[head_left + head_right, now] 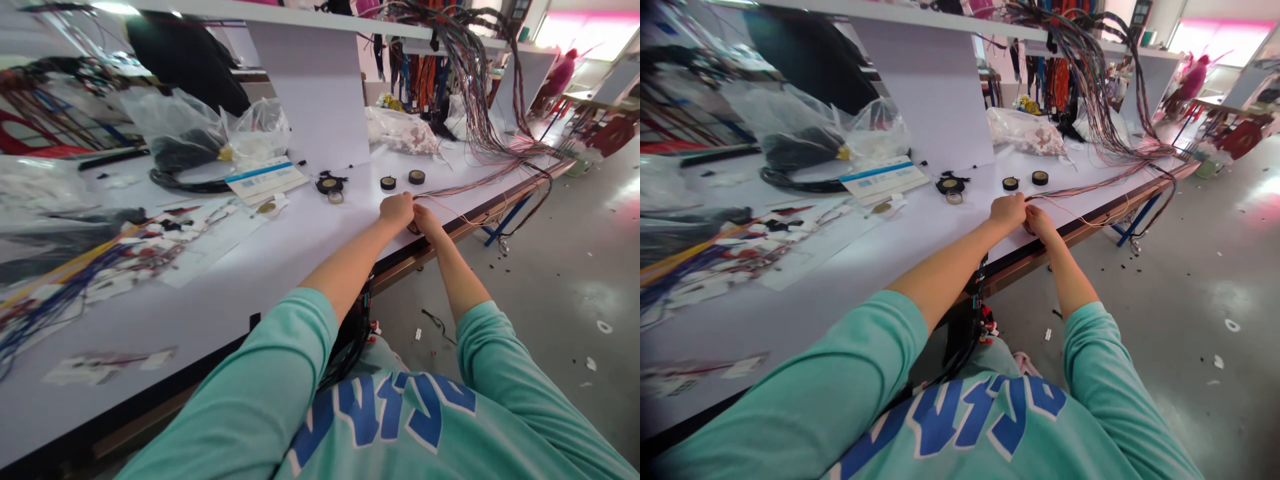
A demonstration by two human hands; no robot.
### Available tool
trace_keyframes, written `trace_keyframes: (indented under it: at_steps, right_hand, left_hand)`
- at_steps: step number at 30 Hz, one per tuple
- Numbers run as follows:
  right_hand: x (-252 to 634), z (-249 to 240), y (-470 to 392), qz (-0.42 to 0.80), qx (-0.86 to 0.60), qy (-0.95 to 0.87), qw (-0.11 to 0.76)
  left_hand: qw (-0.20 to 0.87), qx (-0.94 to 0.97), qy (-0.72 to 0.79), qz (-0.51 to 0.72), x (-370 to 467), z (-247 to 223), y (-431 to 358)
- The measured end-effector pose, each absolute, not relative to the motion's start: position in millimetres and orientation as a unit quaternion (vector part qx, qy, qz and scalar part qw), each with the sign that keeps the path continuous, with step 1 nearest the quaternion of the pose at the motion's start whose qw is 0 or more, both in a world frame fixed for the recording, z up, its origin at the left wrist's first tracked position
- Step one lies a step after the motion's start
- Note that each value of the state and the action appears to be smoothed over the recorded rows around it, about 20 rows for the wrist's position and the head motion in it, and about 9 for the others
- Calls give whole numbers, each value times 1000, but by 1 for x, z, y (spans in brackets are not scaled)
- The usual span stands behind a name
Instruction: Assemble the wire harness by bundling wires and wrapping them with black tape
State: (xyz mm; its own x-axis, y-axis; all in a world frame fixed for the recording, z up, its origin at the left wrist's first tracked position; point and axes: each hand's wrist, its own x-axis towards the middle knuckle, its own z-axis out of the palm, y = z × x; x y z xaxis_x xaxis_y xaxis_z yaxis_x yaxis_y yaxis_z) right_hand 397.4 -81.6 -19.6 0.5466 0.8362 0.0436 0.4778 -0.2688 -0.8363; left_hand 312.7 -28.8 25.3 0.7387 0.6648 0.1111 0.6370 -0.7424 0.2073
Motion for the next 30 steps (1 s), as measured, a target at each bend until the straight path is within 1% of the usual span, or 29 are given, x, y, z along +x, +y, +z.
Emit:
trace_keyframes:
  at_steps: [2, 4, 5, 7, 9, 13, 17, 18, 20, 22, 23, 24, 25, 27, 29, 30]
  right_hand:
    - [389, -10, -87, 117, -820, -462, 318]
    - [377, -3, -99, 32, -814, -542, 206]
    - [370, 0, -106, 9, -785, -596, 166]
    - [357, 4, -120, 5, -710, -692, 127]
    - [347, 6, -131, 3, -691, -714, 118]
    - [350, 2, -135, -23, -760, -642, 100]
    - [366, -12, -130, -33, -787, -612, 66]
    - [369, -16, -129, -35, -794, -605, 59]
    - [371, -23, -125, -38, -803, -592, 52]
    - [371, -28, -120, -38, -804, -592, 49]
    - [370, -29, -117, -36, -801, -595, 51]
    - [369, -30, -115, -34, -799, -599, 54]
    - [368, -31, -113, -31, -797, -601, 61]
    - [368, -31, -111, -21, -800, -592, 93]
    - [371, -31, -110, -5, -813, -558, 167]
    - [372, -31, -110, 11, -817, -528, 231]
  left_hand:
    - [96, 917, 377, 84, 312, 26, -20]
    - [109, 906, 403, 75, 312, 24, -10]
    - [111, 900, 415, 69, 312, 22, -5]
    - [118, 893, 431, 55, 314, 17, 2]
    - [135, 890, 433, 43, 318, 11, 7]
    - [175, 876, 448, 39, 325, 5, 12]
    - [262, 848, 460, 26, 321, 14, 23]
    - [295, 840, 454, 27, 318, 18, 26]
    - [396, 802, 444, 57, 312, 22, 29]
    - [499, 735, 442, 126, 307, 24, 28]
    - [531, 703, 443, 166, 305, 23, 26]
    - [540, 687, 442, 203, 304, 22, 23]
    - [524, 691, 440, 231, 303, 21, 19]
    - [459, 733, 425, 268, 303, 21, 10]
    - [409, 772, 396, 283, 304, 24, 2]
    - [410, 777, 382, 287, 303, 26, -3]
